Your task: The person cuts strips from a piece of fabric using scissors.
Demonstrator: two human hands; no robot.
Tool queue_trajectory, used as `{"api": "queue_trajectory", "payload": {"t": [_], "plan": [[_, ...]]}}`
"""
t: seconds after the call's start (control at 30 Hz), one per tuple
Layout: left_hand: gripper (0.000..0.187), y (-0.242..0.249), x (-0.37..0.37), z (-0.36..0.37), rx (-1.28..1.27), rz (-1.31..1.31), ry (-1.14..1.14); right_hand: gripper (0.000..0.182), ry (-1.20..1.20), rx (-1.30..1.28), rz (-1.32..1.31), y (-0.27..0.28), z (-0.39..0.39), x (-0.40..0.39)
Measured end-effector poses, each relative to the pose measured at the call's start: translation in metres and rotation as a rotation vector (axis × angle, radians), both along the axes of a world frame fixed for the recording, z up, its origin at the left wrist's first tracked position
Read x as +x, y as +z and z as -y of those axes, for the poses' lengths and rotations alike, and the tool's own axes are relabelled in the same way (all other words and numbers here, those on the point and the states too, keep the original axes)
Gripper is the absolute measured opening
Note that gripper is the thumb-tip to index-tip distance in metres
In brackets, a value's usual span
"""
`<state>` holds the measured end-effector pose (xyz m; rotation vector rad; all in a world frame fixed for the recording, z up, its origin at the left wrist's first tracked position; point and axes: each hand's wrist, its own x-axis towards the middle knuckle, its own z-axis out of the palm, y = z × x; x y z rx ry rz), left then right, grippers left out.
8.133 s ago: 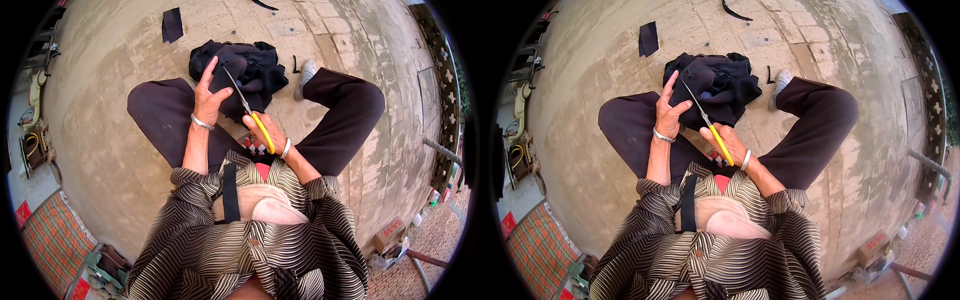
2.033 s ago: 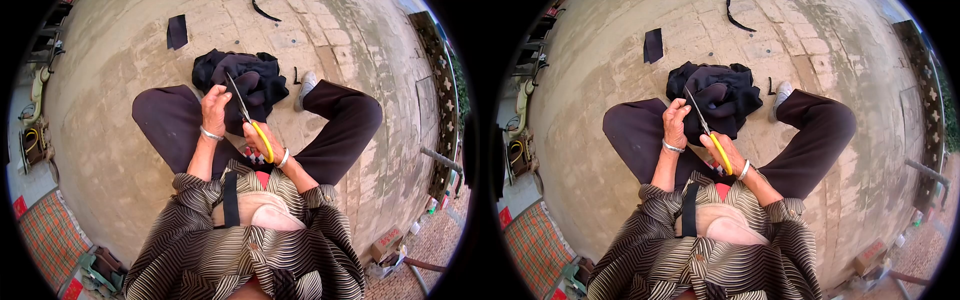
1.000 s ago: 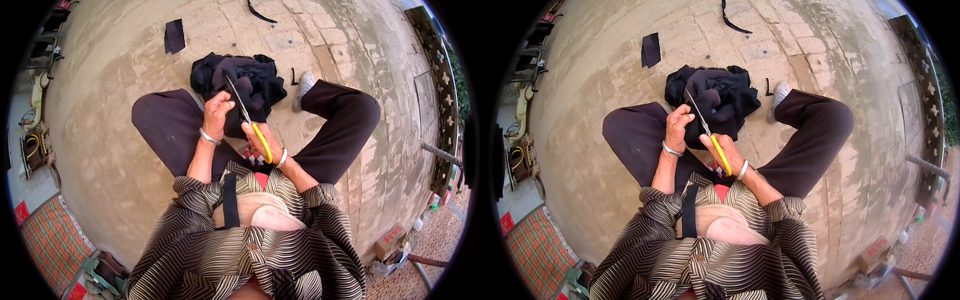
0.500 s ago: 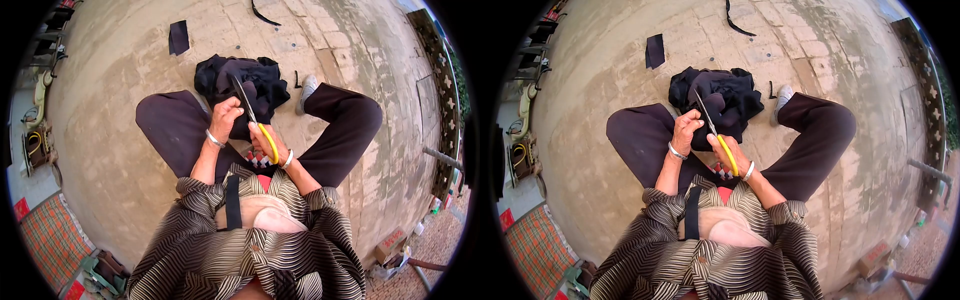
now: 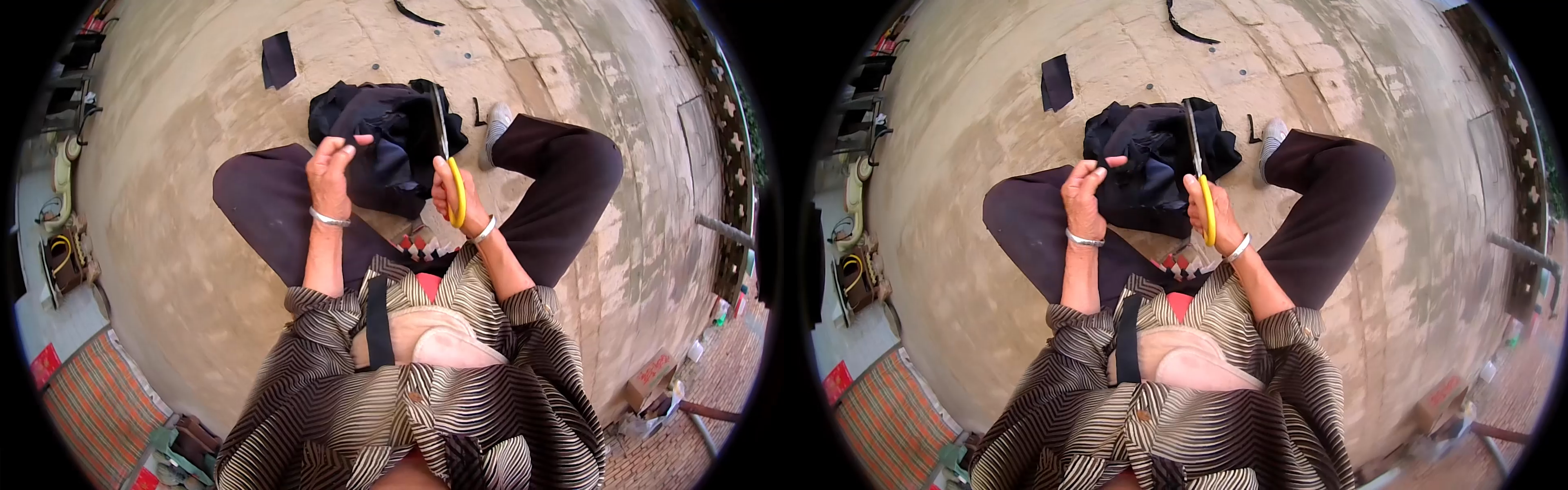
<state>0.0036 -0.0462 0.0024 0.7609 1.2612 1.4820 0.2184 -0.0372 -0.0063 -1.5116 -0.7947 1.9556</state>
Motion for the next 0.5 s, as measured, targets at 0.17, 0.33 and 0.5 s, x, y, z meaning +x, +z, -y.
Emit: {"api": "queue_trajectory", "payload": {"t": [0.17,0.33,0.5], "plan": [[0.008,0.035,-0.006,-0.003,0.083,0.062,0.135,0.024,-0.025,0.340,0.051,-0.033,0.001,0.003],[0.006,0.081,-0.009,-0.009,0.196,0.066,0.233,0.037,0.075,0.140,0.111,-0.021,-0.004,0.007],[0.002,0.120,-0.024,-0.021,0.284,0.002,0.323,0.056,0.362,0.014,0.255,-0.037,0.002,0.006]]}}
